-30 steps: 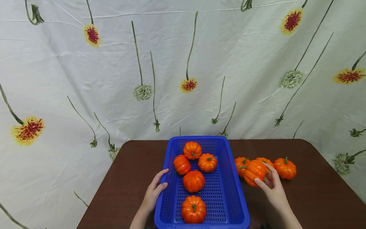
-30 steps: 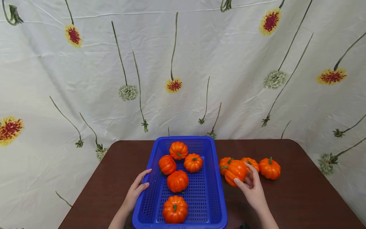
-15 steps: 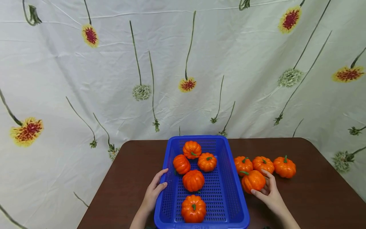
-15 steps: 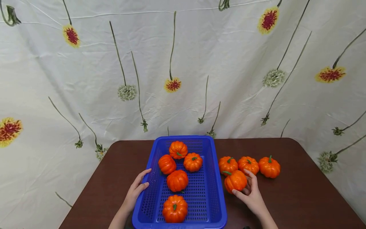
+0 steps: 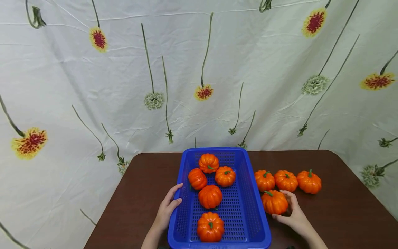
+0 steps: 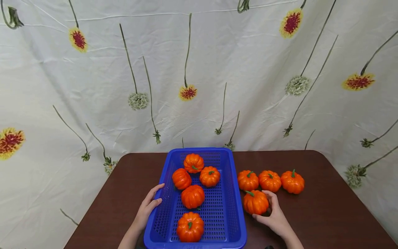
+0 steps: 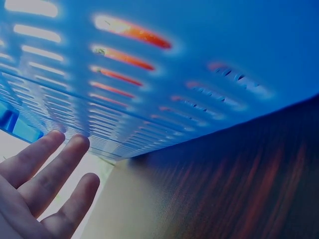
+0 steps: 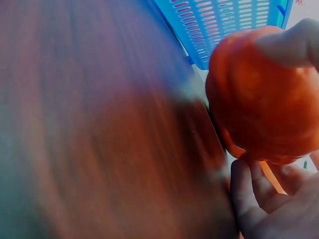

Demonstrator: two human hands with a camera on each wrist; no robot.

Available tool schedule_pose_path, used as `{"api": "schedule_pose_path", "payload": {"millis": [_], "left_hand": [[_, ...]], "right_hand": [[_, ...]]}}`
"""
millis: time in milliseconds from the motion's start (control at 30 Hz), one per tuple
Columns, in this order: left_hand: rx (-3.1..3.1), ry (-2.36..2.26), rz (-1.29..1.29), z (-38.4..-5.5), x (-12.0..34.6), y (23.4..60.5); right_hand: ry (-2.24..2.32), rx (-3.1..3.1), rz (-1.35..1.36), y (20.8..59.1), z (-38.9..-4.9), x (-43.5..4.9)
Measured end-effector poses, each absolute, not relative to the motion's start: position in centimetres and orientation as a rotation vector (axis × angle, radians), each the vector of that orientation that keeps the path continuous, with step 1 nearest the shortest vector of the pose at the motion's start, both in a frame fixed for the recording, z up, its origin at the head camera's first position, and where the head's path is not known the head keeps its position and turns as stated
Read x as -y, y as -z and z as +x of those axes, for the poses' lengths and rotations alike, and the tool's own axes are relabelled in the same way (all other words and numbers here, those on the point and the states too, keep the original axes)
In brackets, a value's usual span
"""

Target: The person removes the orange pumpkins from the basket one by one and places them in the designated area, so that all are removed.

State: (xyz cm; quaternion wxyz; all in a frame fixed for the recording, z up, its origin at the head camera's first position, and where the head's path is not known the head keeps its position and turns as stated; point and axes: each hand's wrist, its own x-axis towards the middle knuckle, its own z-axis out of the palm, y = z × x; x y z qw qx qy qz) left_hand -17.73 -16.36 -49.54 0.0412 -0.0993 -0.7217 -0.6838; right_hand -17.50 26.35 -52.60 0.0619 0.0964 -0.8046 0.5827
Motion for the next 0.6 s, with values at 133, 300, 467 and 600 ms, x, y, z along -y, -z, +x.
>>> {"api": "schedule_pose_path", "payload": {"millis": [133,300,467,600], "left_hand": [[2.217,2.086,-0.296,-17.73,16.36,49.55],[2.219,2.084,-0.289,-17.71,16.34,49.51],[2.221,2.081,-0.292,-17.71,16.34,49.54],[2.22,2.078,-0.292,-17.71,16.35,49.56]], "right_hand": [[-1.744,2.511,0.276,52.44,-17.46,-26.58],[-1.755,2.575,0.258,52.36,-17.53,-26.83],[-1.798,2.579,0.222,52.61,-17.6,-27.17],[-1.787,2.547,0.234,52.85,-17.72,-27.09]]}}
